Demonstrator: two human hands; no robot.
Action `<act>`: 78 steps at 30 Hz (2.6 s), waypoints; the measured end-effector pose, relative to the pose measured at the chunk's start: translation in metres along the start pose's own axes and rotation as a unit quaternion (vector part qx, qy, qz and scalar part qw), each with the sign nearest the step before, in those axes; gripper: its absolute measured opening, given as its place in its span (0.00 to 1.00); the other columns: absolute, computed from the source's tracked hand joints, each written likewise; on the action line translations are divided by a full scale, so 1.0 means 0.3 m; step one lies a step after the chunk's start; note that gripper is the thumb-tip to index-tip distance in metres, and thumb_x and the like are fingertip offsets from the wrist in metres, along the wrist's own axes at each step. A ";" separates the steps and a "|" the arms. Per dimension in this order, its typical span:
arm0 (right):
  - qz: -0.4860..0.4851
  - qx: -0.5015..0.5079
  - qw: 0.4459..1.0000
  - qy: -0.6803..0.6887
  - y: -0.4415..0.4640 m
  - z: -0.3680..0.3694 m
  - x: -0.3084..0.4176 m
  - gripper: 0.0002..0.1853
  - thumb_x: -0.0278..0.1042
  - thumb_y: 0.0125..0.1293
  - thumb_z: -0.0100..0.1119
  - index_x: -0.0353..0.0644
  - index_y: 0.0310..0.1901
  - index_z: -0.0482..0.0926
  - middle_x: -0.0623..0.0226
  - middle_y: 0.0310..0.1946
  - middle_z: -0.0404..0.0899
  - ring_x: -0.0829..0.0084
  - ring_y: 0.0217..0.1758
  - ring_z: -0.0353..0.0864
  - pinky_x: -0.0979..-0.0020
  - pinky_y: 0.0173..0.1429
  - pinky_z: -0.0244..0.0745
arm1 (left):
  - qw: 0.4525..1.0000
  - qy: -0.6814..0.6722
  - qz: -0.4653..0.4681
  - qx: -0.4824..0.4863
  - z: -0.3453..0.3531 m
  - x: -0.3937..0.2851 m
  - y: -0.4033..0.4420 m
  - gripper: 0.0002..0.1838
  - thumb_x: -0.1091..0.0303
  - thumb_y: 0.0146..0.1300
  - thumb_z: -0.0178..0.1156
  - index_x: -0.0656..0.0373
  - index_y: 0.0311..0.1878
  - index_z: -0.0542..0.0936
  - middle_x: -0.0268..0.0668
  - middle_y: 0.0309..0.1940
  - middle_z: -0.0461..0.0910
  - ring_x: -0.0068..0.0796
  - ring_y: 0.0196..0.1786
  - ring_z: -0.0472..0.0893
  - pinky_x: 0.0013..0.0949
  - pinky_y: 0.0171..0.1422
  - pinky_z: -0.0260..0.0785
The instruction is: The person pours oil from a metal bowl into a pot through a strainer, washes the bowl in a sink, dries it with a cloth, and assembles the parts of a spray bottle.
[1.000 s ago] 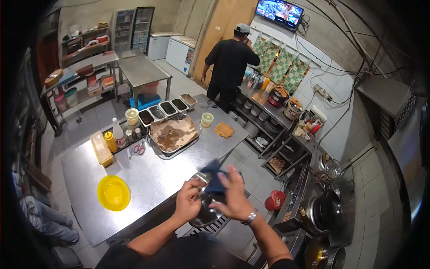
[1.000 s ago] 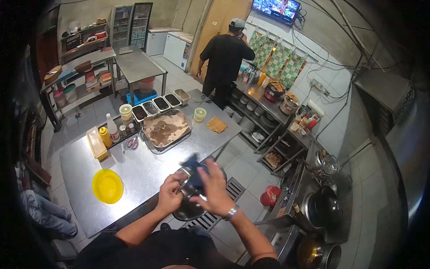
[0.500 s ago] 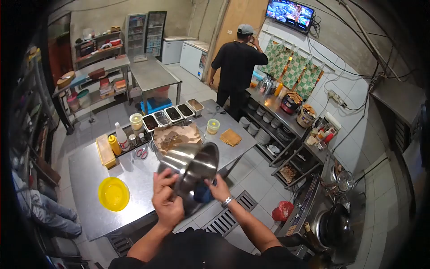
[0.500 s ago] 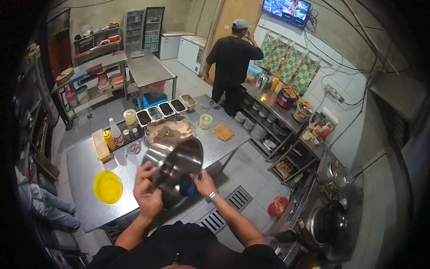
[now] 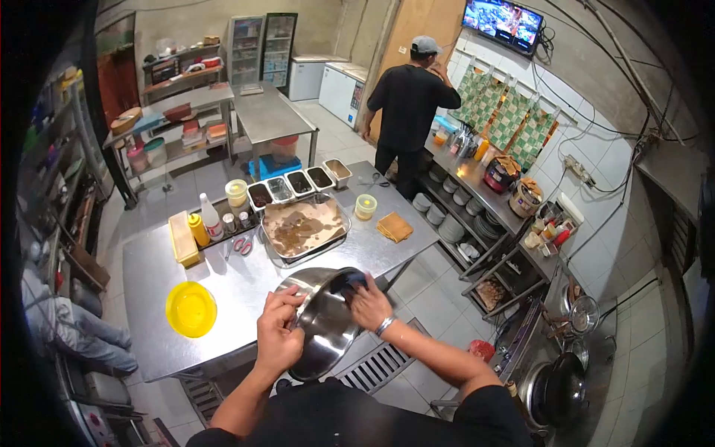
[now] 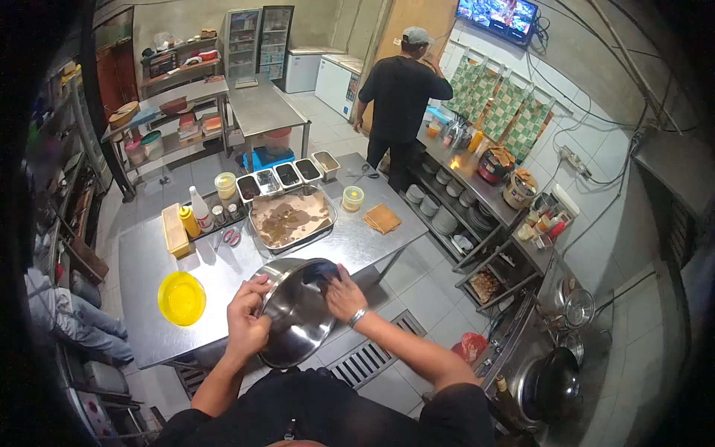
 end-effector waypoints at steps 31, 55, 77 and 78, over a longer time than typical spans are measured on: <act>0.095 -0.451 0.437 0.773 -0.049 -0.430 0.122 0.35 0.41 0.74 0.51 0.42 0.76 0.51 0.44 0.70 0.62 0.52 0.63 0.75 0.57 0.68 0.70 | 0.813 -0.355 -0.288 -0.360 -0.178 0.436 -0.080 0.26 0.86 0.42 0.55 0.63 0.50 0.73 0.39 0.38 0.77 0.37 0.41 0.79 0.42 0.49 0.75; 0.172 0.108 0.295 0.934 0.074 -0.139 0.253 0.29 0.51 0.78 0.38 0.35 0.68 0.66 0.58 0.64 0.72 0.66 0.69 0.69 0.64 0.73 0.62 | 0.731 -0.458 -0.431 -0.266 -0.057 0.404 -0.328 0.31 0.91 0.40 0.50 0.64 0.54 0.71 0.47 0.41 0.77 0.45 0.41 0.81 0.50 0.47 0.80; 0.035 0.307 -0.045 0.950 0.195 0.219 0.402 0.32 0.60 0.77 0.39 0.37 0.62 0.72 0.60 0.56 0.78 0.63 0.57 0.78 0.65 0.60 0.75 | 0.758 -0.293 -0.458 -0.361 -0.026 0.458 -0.423 0.35 0.92 0.35 0.48 0.60 0.53 0.69 0.45 0.37 0.76 0.45 0.37 0.82 0.46 0.39 0.82; 0.038 0.309 -0.032 0.950 0.161 0.219 0.414 0.31 0.60 0.76 0.39 0.37 0.61 0.73 0.60 0.55 0.78 0.63 0.56 0.79 0.65 0.60 0.75 | 0.755 -0.294 -0.459 -0.364 -0.007 0.452 -0.408 0.35 0.92 0.35 0.48 0.60 0.53 0.69 0.45 0.37 0.76 0.45 0.37 0.82 0.46 0.39 0.82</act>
Point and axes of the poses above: each hand's wrist, its own y-axis towards the middle knuckle, its own z-axis out of the palm, x = y × z, the point moved 1 cm from there along y, towards the middle knuckle
